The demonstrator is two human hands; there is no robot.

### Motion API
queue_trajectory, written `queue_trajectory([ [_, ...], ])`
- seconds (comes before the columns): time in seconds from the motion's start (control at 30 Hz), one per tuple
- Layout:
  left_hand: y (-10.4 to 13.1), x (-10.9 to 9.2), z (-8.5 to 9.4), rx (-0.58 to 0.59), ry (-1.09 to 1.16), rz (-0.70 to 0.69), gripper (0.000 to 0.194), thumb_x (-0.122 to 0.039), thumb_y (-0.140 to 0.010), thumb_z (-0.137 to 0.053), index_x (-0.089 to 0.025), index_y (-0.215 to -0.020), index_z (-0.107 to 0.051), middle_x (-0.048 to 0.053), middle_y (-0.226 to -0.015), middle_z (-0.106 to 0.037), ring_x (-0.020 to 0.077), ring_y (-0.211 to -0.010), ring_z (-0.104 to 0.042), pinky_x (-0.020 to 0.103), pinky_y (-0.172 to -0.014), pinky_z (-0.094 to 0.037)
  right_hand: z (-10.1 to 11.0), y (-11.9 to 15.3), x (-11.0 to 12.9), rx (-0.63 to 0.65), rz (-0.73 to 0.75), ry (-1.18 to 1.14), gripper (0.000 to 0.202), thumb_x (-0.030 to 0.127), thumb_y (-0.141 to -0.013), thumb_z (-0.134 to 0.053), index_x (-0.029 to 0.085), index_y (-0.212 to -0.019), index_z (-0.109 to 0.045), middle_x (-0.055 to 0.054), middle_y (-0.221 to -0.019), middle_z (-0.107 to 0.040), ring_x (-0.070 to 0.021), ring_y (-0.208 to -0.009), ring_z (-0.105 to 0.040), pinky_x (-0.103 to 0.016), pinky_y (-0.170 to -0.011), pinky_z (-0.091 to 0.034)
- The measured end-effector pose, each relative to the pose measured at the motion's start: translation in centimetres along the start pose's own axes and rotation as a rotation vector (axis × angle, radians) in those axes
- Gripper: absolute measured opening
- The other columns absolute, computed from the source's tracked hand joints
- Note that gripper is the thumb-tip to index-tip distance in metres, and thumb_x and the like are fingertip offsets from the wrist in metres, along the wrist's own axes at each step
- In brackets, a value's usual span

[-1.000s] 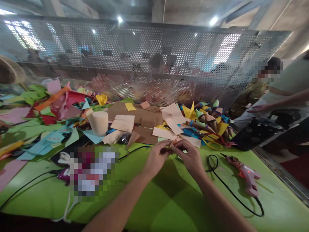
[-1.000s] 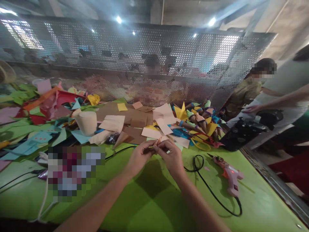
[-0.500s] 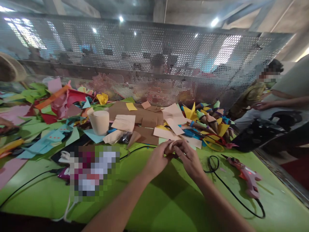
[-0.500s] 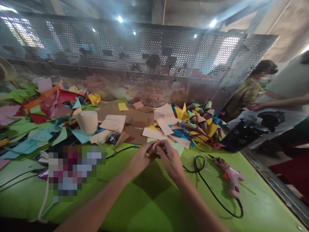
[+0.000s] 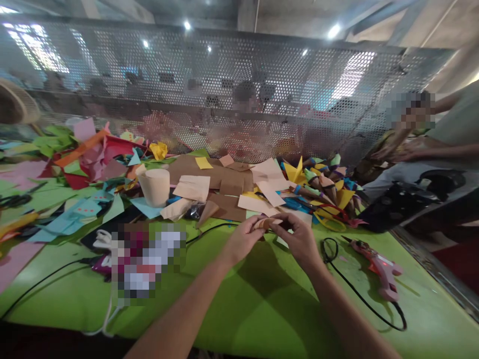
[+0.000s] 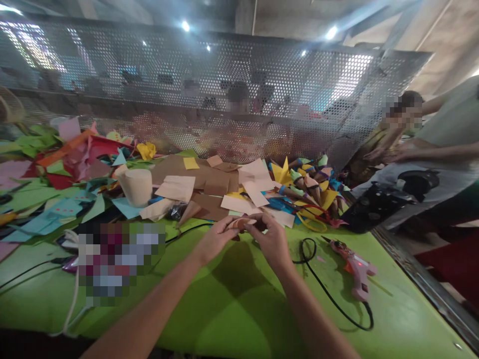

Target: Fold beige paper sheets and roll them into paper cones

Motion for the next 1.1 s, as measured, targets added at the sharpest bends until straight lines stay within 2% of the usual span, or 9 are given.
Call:
queue_trajectory([
  [0.27, 0.0, -0.4, -0.2, 0.001, -0.094, -0.134, 0.03, -0.023, -0.085, -0.062, -0.02, -0.115, -0.063, 0.007, -0.119, -0.067, 0.0219, -0.111, -0.061, 0.033, -0.1, -0.045, -0.4, 0.1, -1.2, -0.004, -0.106, -0.151, 0.041, 0.055, -0.069, -0.078, 0.018, -0.085, -0.068, -0.003, -0.071, -0.068, -0.0178, -0.063, -0.057, -0.029, -0.06, -0.044],
  [0.53, 0.0, -0.1, -0.3, -0.031, -0.155, -0.08, 0.022, -0.029, -0.088, -0.06, -0.018, -0.106, -0.066, 0.005, -0.099, -0.071, 0.0195, -0.092, -0.063, 0.027, -0.081, -0.048, -0.3, 0.3, -1.1, -0.041, -0.101, -0.176, 0.037, 0.051, -0.07, -0.079, 0.017, -0.076, -0.065, -0.001, -0.061, -0.062, -0.0142, -0.056, -0.052, -0.027, -0.054, -0.04],
  [0.67, 0.2, -0.4, 0.2, -0.055, -0.119, -0.054, 0.026, -0.031, -0.089, -0.057, -0.019, -0.111, -0.065, 0.006, -0.108, -0.07, 0.0202, -0.098, -0.062, 0.027, -0.082, -0.047, -0.4, 0.2, -1.2, -0.009, -0.08, -0.18, 0.034, 0.048, -0.072, -0.078, 0.018, -0.085, -0.069, -0.003, -0.072, -0.068, -0.0163, -0.064, -0.058, -0.028, -0.06, -0.045],
  [0.83, 0.1, -0.4, 0.8, -0.068, -0.111, -0.014, 0.029, -0.032, -0.09, -0.052, -0.017, -0.109, -0.067, 0.006, -0.104, -0.07, 0.0188, -0.091, -0.062, 0.027, -0.077, -0.047, -0.4, 0.0, -2.2, 0.036, -0.085, -0.17, 0.032, 0.044, -0.073, -0.076, 0.02, -0.093, -0.071, -0.006, -0.087, -0.074, -0.02, -0.075, -0.064, -0.032, -0.069, -0.049],
  [1.1, 0.1, -0.1, 0.2, 0.092, 0.06, 0.018, 0.048, -0.049, -0.09, -0.055, -0.017, -0.123, -0.067, 0.01, -0.126, -0.066, 0.0251, -0.108, -0.062, 0.035, -0.093, -0.048, 0.7, -0.2, -2.2, -0.073, -0.114, -0.284, 0.028, 0.042, -0.068, -0.08, 0.024, -0.089, -0.074, -0.004, -0.09, -0.074, -0.0199, -0.083, -0.065, -0.032, -0.076, -0.052],
])
Point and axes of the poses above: each hand's wrist, its own y-axis away from the middle knuckle, its own z-axis out of the back of the hand, x = y × z, the point moved 8 cm from there along -y, towards the middle knuckle
